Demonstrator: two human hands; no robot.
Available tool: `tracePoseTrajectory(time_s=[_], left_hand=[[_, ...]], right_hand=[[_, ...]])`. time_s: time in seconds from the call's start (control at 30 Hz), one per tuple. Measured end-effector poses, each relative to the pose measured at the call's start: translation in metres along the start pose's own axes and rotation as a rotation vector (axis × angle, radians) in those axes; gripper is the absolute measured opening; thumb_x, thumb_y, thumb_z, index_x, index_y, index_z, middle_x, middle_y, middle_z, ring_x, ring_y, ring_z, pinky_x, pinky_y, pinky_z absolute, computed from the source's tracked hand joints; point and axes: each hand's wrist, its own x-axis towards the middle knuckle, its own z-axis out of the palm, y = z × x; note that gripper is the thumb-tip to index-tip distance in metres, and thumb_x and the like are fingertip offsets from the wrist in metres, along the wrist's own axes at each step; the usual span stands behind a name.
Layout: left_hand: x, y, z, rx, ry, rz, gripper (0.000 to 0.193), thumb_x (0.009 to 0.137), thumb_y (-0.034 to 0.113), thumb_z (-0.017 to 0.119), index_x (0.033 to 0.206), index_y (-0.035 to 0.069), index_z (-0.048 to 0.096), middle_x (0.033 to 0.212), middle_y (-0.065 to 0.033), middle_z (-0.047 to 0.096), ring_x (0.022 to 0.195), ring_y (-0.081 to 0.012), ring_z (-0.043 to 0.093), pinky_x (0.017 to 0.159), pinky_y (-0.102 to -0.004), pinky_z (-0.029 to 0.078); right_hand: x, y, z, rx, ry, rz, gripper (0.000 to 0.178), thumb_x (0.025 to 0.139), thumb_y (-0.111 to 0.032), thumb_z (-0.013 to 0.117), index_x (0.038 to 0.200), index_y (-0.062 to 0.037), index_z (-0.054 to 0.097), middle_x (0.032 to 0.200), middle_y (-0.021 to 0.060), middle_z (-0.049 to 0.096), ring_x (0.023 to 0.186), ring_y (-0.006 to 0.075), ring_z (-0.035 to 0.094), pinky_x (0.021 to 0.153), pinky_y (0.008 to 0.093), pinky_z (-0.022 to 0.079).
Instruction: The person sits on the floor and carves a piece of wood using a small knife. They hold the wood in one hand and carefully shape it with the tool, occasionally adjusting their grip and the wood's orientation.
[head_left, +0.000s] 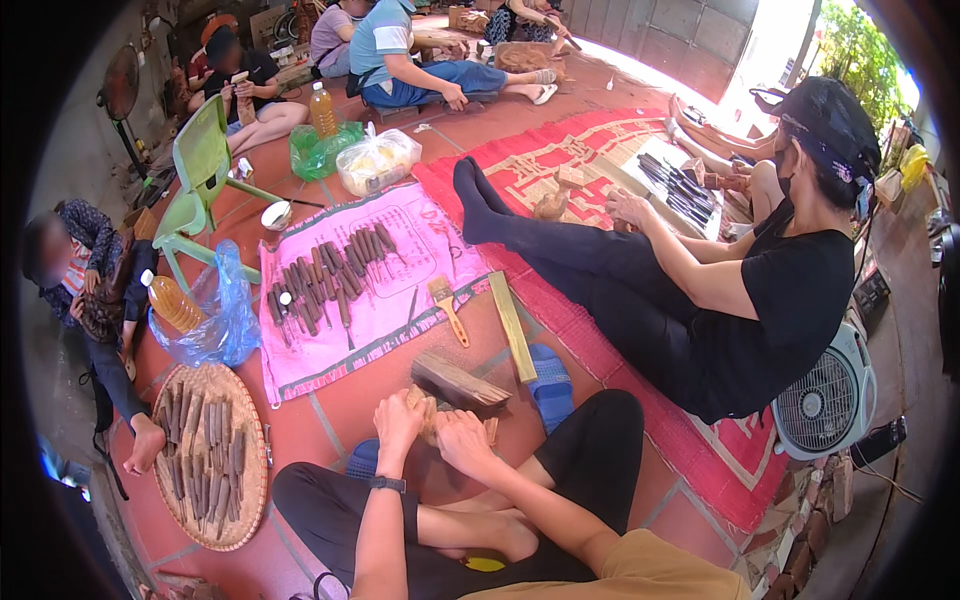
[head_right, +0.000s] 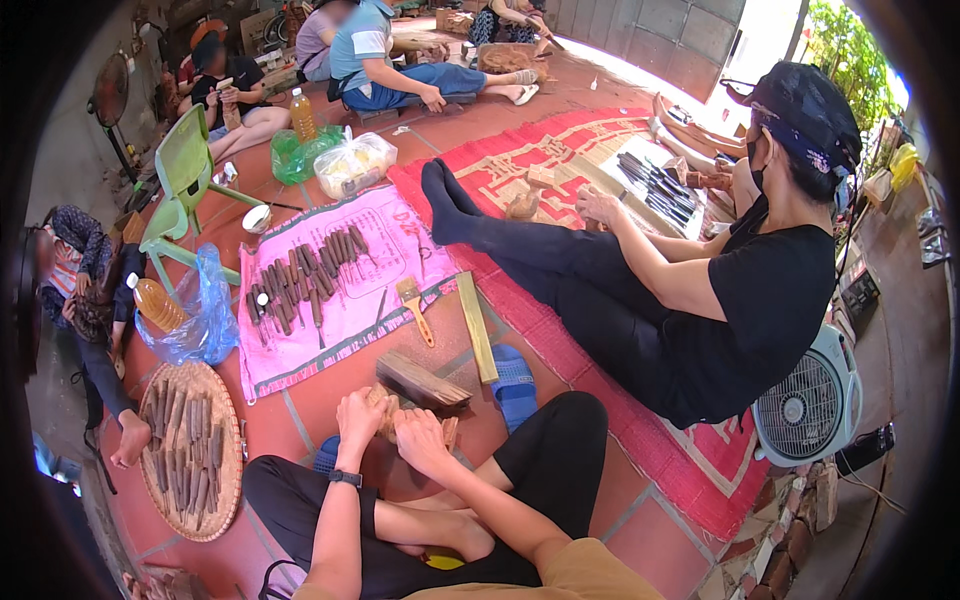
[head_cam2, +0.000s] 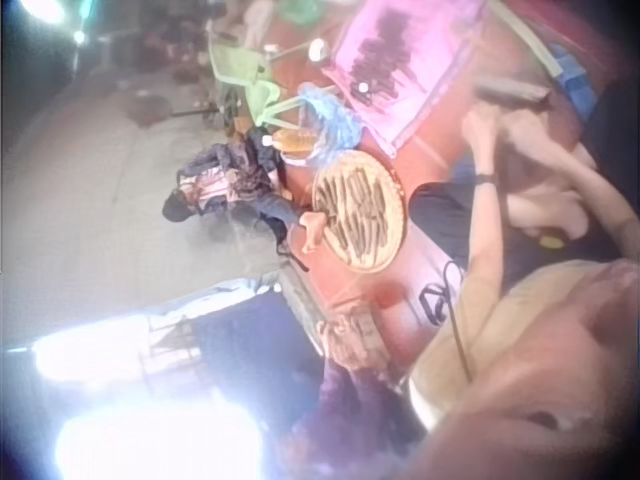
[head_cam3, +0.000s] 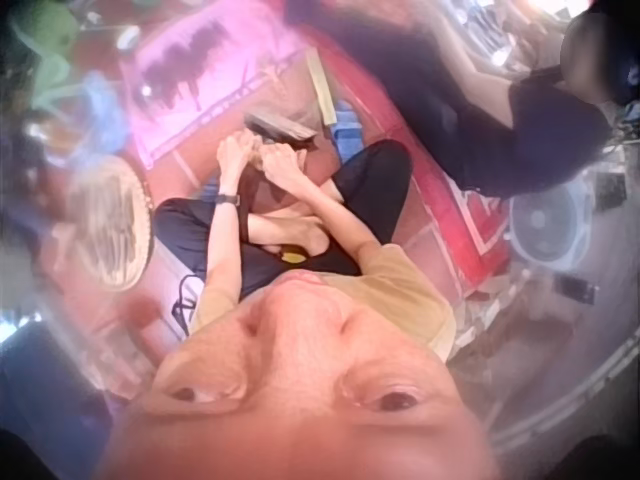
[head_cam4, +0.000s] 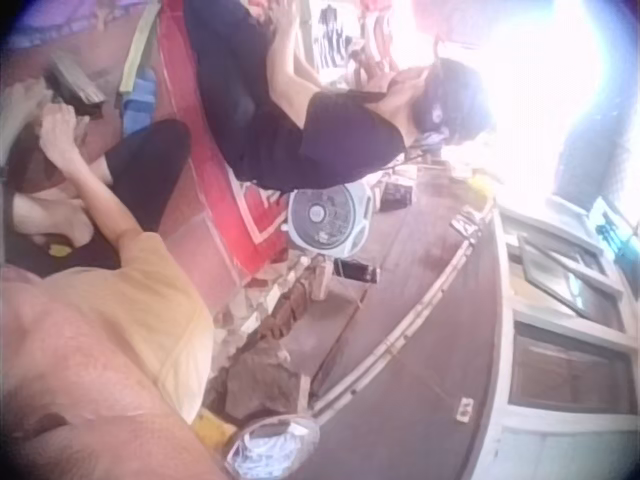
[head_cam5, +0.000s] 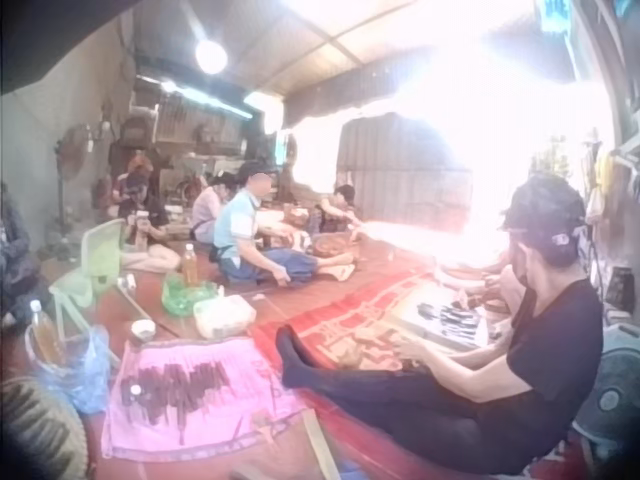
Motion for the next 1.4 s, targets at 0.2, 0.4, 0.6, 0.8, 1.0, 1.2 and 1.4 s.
tracePoseTrajectory(time_s=[0.2, 0.4, 0.6, 0.8, 1.0, 1.2, 1.4], left_hand=[[-0.002, 0.0, 0.001, 0.009, 0.032, 0.003, 0.039, 0.081, 0.032, 0.07, 0.106, 0.002, 0.073, 0.091, -0.0289, 0.07, 0.089, -0.0452, 0.068, 0.082, -0.0524, 0.054], [-0.001, 0.001, 0.003, -0.039, 0.0, 0.015, 0.039, 0.081, 0.032, 0.07, 0.106, 0.002, 0.073, 0.092, -0.0281, 0.07, 0.09, -0.0447, 0.068, 0.082, -0.0519, 0.054], [-0.002, -0.002, 0.002, 0.022, 0.038, -0.003, 0.039, 0.081, 0.033, 0.07, 0.105, 0.002, 0.073, 0.092, -0.0268, 0.071, 0.09, -0.0436, 0.069, 0.083, -0.0515, 0.055], [-0.004, 0.001, -0.003, 0.001, 0.012, -0.004, 0.04, 0.082, 0.035, 0.071, 0.104, 0.002, 0.073, 0.091, -0.0271, 0.071, 0.089, -0.0436, 0.069, 0.083, -0.0518, 0.055], [-0.001, -0.005, 0.006, 0.032, 0.025, 0.016, 0.042, 0.082, 0.035, 0.071, 0.107, 0.001, 0.072, 0.091, -0.0272, 0.071, 0.089, -0.0439, 0.069, 0.083, -0.0518, 0.055], [-0.003, -0.005, 0.005, 0.029, 0.018, 0.005, 0.042, 0.082, 0.033, 0.072, 0.11, 0.002, 0.072, 0.093, -0.0269, 0.071, 0.09, -0.0431, 0.069, 0.083, -0.0515, 0.055], [-0.001, -0.002, 0.001, 0.022, -0.011, -0.014, 0.043, 0.082, 0.034, 0.072, 0.111, 0.001, 0.072, 0.094, -0.027, 0.071, 0.091, -0.0436, 0.069, 0.084, -0.0517, 0.055]], right_hand=[[-0.003, 0.004, -0.01, -0.009, -0.064, 0.019, 0.009, 0.08, -0.01, 0.06, 0.087, -0.0039, 0.057, 0.077, 0.0144, 0.065, 0.079, 0.031, 0.063, 0.072, 0.043, 0.045], [-0.003, 0.004, 0.0, -0.029, -0.023, 0.017, 0.009, 0.079, -0.009, 0.06, 0.086, -0.004, 0.058, 0.075, 0.0153, 0.066, 0.078, 0.032, 0.065, 0.072, 0.0438, 0.045], [-0.004, 0.0, -0.005, -0.049, -0.04, 0.02, 0.009, 0.078, -0.009, 0.06, 0.085, -0.0032, 0.057, 0.073, 0.0149, 0.065, 0.078, 0.0323, 0.065, 0.072, 0.0442, 0.045], [-0.003, 0.001, -0.002, -0.017, -0.077, 0.025, 0.01, 0.079, -0.01, 0.06, 0.086, -0.0029, 0.057, 0.074, 0.0161, 0.065, 0.079, 0.0328, 0.065, 0.072, 0.0444, 0.046], [-0.001, -0.001, 0.006, -0.034, 0.018, 0.009, 0.009, 0.079, -0.009, 0.059, 0.085, -0.0033, 0.056, 0.074, 0.016, 0.065, 0.076, 0.0336, 0.065, 0.07, 0.0447, 0.046], [-0.003, 0.005, -0.01, 0.019, -0.091, 0.025, 0.009, 0.078, -0.008, 0.059, 0.085, -0.0027, 0.056, 0.073, 0.0179, 0.065, 0.075, 0.0349, 0.066, 0.07, 0.0446, 0.046], [0.0, -0.003, 0.006, -0.021, -0.032, 0.03, 0.012, 0.077, -0.01, 0.061, 0.086, -0.0026, 0.057, 0.078, 0.0182, 0.068, 0.078, 0.034, 0.067, 0.072, 0.0456, 0.047]])
